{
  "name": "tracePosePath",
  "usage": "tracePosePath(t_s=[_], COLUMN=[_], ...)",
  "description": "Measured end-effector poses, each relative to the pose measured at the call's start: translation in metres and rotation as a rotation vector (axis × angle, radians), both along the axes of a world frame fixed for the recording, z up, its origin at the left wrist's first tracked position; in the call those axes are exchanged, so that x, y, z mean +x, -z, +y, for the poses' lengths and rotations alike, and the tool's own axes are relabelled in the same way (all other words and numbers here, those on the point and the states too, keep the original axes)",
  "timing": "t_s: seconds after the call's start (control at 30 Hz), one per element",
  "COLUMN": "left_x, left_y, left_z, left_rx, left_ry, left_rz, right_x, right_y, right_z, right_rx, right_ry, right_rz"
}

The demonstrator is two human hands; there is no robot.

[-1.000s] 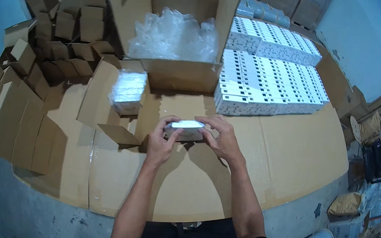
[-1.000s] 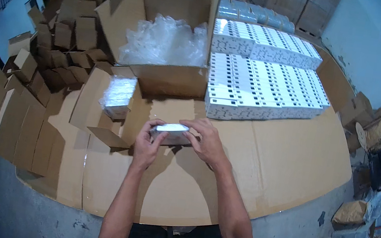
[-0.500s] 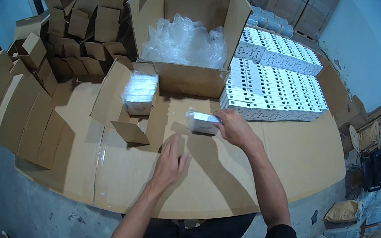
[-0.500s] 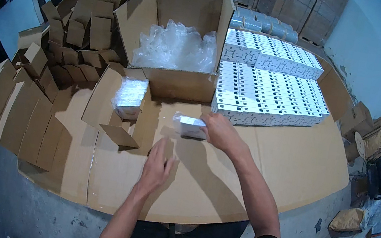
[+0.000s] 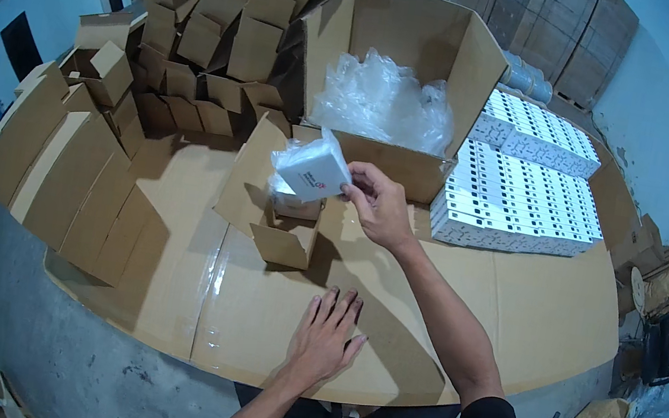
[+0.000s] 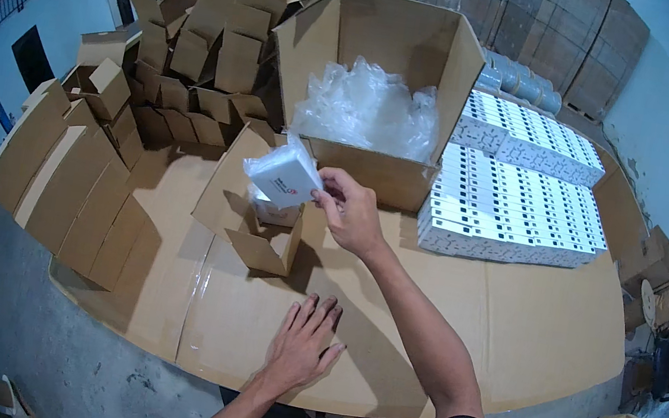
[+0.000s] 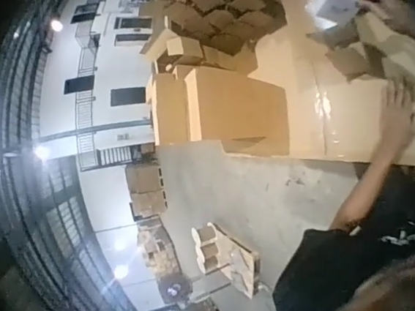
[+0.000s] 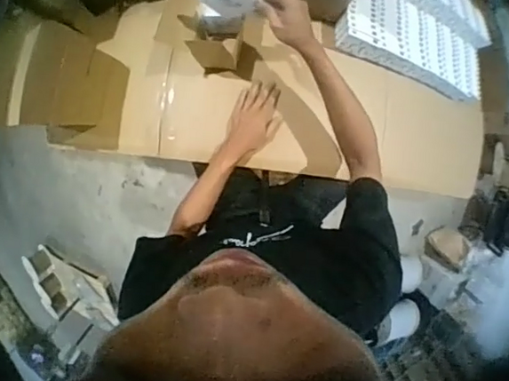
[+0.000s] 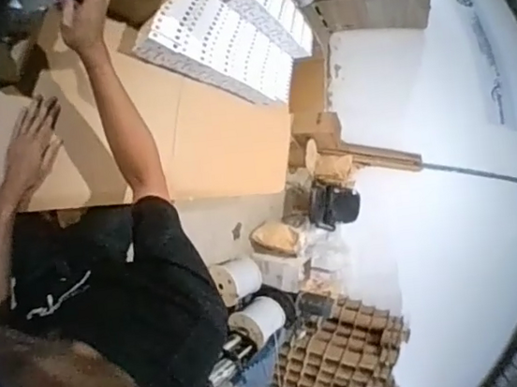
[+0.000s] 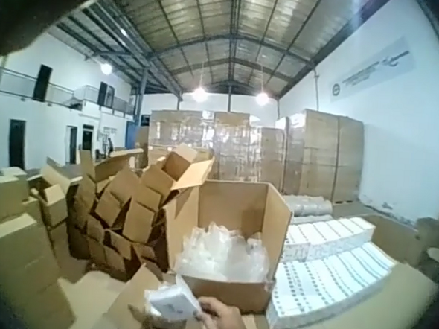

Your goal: Packing small product boxes into plastic bags and cardboard shipping boxes.

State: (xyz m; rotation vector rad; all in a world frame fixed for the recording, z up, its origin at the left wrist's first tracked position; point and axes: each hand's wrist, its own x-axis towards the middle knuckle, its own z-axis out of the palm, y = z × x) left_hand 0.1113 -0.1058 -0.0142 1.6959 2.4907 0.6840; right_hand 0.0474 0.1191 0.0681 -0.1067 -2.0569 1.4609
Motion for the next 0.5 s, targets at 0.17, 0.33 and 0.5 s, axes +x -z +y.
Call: tracePosePath(t_s=[0.17,0.33,0.5], left_x=[-0.001,-0.002,-0.003], left_y=[-0.002,-0.001,0.002], left_z=[0.0,-0.003,-0.003], left_rx=[0.03,0.029,0.042], left_ry=[0.011,0.003,0.009], left_rz=[-0.011,-0.031,-0.059], right_x=[-0.007,-0.008,-0.02], right_y=[0.002,-0.016,-0.018], right_z=[-0.002,-0.003,-0.006], right_rx=[0.229,0.455,0.701], right_ry=[0.03,-0.007,-0.059], right_rz=[-0.137,-0.188,-0.144])
